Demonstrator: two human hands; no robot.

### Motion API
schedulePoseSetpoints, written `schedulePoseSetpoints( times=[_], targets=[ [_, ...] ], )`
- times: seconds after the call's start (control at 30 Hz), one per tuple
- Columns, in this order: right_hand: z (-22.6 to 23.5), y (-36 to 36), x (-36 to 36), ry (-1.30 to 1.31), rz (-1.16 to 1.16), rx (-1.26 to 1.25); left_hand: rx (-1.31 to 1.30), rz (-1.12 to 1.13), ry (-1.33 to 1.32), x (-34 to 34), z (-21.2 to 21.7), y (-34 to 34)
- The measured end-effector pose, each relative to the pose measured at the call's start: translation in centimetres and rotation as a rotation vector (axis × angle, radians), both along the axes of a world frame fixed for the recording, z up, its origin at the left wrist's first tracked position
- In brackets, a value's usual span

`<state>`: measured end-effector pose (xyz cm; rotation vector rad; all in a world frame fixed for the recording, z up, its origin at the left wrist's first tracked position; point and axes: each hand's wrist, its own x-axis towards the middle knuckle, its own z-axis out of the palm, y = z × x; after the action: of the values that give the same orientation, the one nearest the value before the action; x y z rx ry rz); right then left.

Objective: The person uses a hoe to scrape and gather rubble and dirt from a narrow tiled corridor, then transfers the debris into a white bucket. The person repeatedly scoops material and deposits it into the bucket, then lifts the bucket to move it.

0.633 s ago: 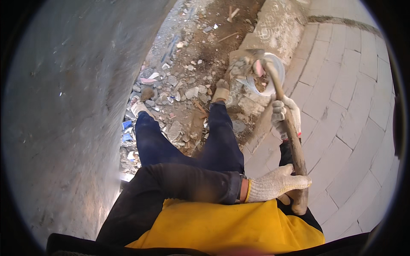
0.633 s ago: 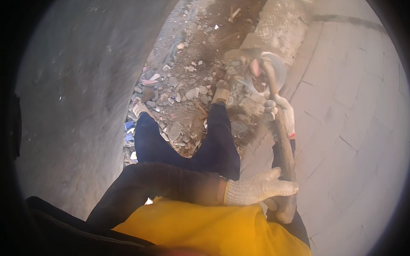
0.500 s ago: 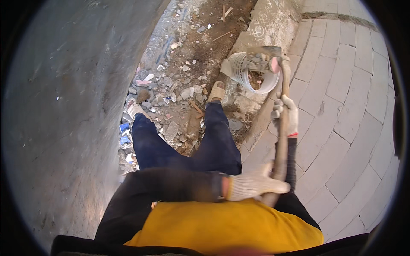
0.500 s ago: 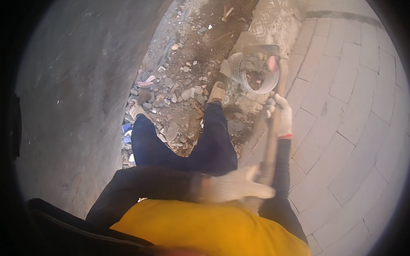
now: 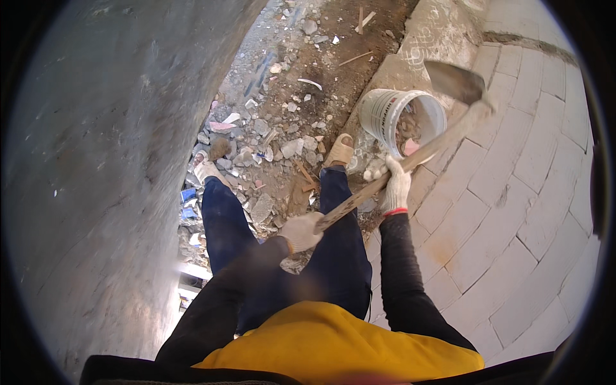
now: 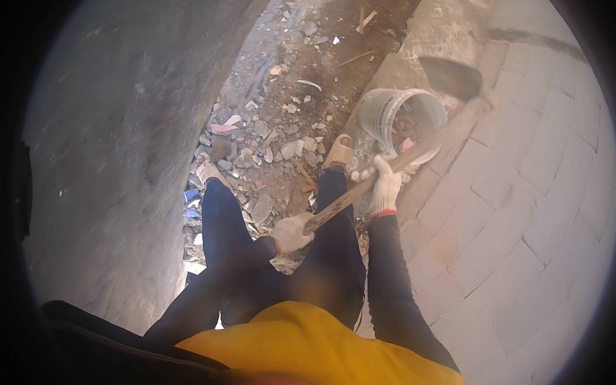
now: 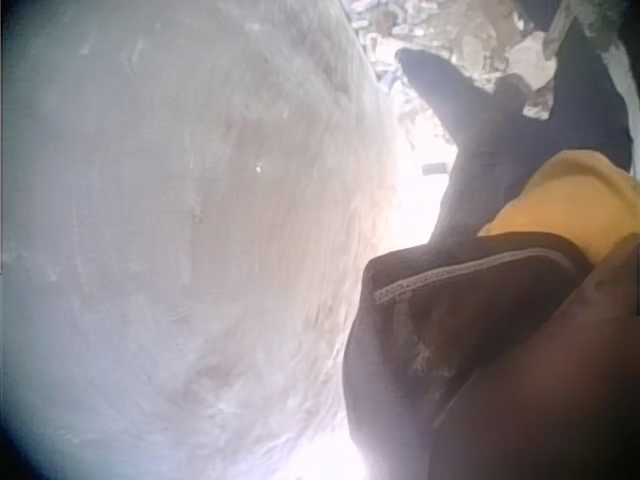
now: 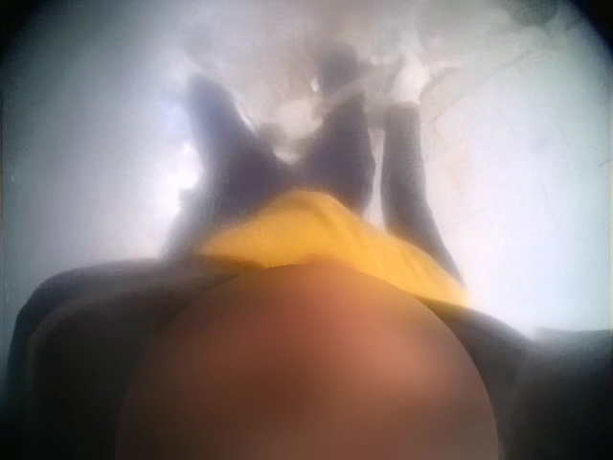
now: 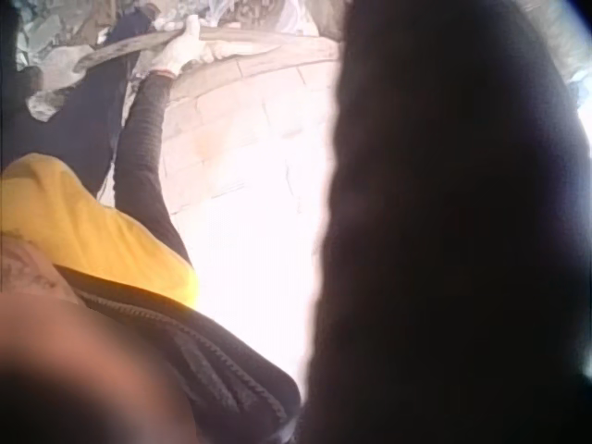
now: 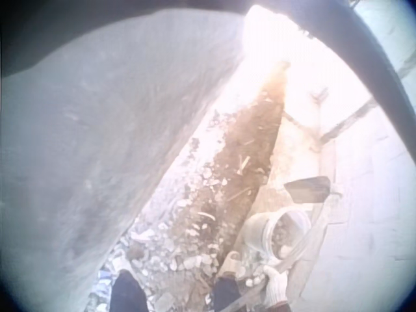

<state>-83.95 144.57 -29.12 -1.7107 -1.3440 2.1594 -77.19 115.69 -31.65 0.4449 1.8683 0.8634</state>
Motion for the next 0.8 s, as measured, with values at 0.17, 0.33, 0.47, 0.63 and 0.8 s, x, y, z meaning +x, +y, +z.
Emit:
schedulePoseSetpoints(
  times=[0.17, 0.33, 0.47, 0.63, 0.8],
  targets=[
    [-7.9, 4.4, -10.4, 0.077, 0.202, 0.033, -0.006, 0.221, -0.111, -4.0, -2.5, 8.3],
    [-21.6, 6.4, -21.3, 0.068, 0.385, -0.005, 0.021, 0.472, -0.137, -11.1, -12.0, 13.6],
    [-30.9, 7.2, -28.5, 0.020, 0.625, 0.024, 0.090, 0.545, -0.236, -17.0, -21.5, 15.5],
    [-38.8, 5.0, -29.6, -0.094, 1.020, 0.461, 0.139, 0.679, -0.399, -18.2, -26.2, 16.0],
    [-39.8, 0.6, -19.5, -0.477, 1.164, 0.786, 0.040, 0.797, -0.657, -11.1, -20.4, 11.8]
  ],
)
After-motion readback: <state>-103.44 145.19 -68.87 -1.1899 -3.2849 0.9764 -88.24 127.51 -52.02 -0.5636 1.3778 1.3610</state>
